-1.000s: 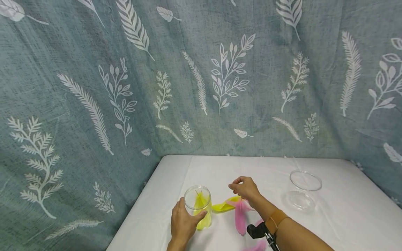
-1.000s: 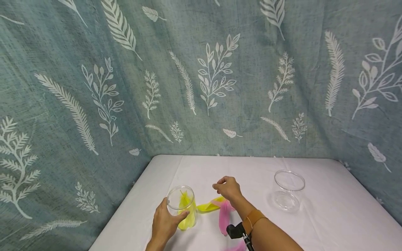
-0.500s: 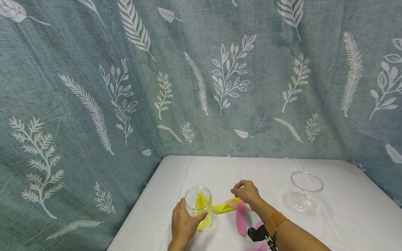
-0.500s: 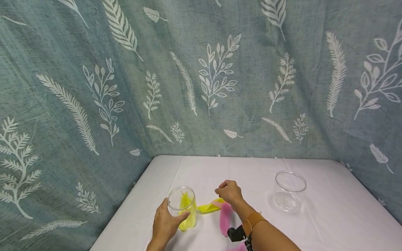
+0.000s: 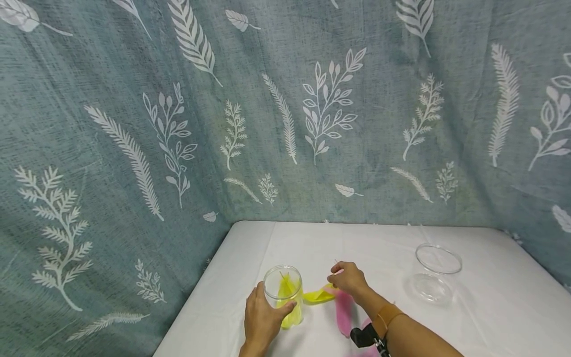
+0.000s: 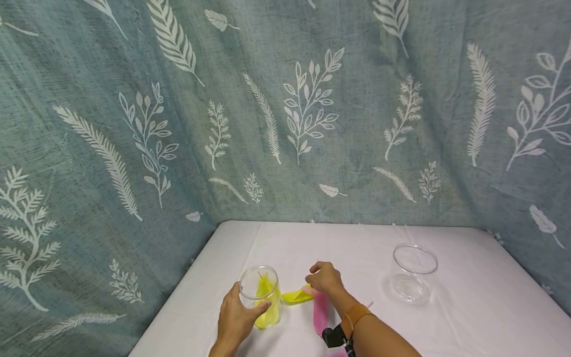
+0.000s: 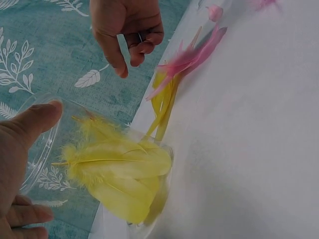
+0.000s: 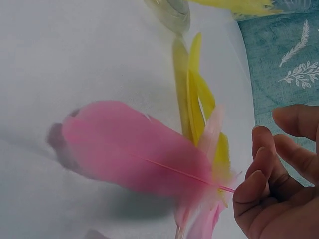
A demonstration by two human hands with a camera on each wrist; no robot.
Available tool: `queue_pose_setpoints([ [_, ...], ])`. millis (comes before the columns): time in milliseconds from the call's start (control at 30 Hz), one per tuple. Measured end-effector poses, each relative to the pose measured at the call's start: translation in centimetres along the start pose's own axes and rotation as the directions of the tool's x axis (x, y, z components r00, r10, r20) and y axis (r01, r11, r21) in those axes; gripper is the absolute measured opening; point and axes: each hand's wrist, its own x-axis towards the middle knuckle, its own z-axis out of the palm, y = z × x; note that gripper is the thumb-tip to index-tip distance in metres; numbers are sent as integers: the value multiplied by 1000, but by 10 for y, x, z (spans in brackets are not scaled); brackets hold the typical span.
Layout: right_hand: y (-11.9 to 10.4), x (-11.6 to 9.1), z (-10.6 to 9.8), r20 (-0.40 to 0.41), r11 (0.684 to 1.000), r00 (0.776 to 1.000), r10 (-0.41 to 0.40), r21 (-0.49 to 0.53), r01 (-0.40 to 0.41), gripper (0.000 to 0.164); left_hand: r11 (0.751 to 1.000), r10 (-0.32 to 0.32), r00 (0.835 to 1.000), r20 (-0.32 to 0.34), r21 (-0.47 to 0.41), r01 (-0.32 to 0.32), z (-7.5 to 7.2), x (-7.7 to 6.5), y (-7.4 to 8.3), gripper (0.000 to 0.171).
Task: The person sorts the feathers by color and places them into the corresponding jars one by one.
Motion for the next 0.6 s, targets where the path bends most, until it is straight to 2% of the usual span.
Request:
queue_pose_setpoints([
  [400, 9, 4, 6, 4, 992, 1000, -29, -123, 30, 33, 1000, 12, 1000, -1, -7, -12, 0, 0, 0, 100],
  [600, 21, 10, 11, 30, 967, 998, -63, -247, 69, 34, 1000, 18, 1000, -10, -10, -18, 0, 0, -1, 99],
])
